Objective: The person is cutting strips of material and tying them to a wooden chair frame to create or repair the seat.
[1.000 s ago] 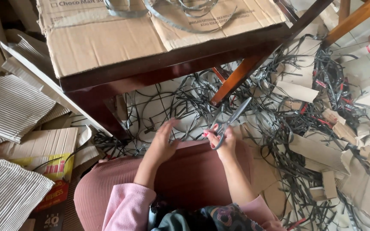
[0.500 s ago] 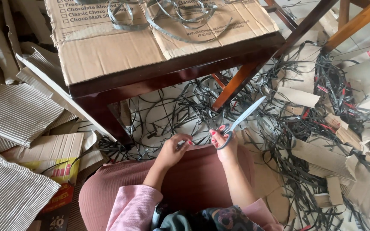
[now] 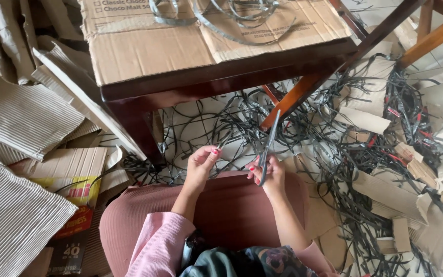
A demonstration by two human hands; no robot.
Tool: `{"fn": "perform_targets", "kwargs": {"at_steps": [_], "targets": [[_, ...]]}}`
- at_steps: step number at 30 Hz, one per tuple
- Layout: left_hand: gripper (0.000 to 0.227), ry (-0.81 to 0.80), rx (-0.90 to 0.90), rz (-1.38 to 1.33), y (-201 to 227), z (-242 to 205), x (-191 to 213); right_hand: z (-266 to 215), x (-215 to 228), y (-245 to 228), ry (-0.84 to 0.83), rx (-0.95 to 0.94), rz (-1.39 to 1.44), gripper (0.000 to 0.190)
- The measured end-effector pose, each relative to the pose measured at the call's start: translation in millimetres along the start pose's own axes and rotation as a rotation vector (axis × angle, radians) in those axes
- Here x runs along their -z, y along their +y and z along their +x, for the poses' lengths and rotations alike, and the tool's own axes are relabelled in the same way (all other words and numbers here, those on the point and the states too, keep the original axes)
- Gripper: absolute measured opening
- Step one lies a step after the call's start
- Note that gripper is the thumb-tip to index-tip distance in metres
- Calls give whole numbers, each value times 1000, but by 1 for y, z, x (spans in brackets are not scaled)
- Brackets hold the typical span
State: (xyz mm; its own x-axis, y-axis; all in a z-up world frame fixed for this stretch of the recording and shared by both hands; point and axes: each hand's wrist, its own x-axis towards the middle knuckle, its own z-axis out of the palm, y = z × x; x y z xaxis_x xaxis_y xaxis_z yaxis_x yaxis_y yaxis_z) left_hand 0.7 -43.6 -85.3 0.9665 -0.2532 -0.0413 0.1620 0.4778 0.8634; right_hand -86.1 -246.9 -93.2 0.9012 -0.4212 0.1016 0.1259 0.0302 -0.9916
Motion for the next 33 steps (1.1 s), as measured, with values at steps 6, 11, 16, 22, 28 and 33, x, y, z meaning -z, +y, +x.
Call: {"fn": "perform_targets", "kwargs": {"at_steps": [6, 11, 16, 22, 28, 33], "targets": [[11, -18, -86, -32, 11, 4, 3, -56, 0, -61, -381, -206, -255, 21], [14, -24, -142, -40, 18, 3, 3, -88, -1, -109, -471, -599, -770, 18], [15, -159, -168, -73, 29, -5, 4, -97, 48, -58, -385, -495, -222, 17], [30, -347, -256, -106, 57, -15, 0, -78, 8, -115, -456, -547, -456, 45], [53, -386, -164, 50, 41, -18, -11, -60, -32, -117, -154, -269, -720, 37], [53, -456, -181, 285, 70, -31, -15, -45, -68, -129, 78, -228, -763, 43]]}}
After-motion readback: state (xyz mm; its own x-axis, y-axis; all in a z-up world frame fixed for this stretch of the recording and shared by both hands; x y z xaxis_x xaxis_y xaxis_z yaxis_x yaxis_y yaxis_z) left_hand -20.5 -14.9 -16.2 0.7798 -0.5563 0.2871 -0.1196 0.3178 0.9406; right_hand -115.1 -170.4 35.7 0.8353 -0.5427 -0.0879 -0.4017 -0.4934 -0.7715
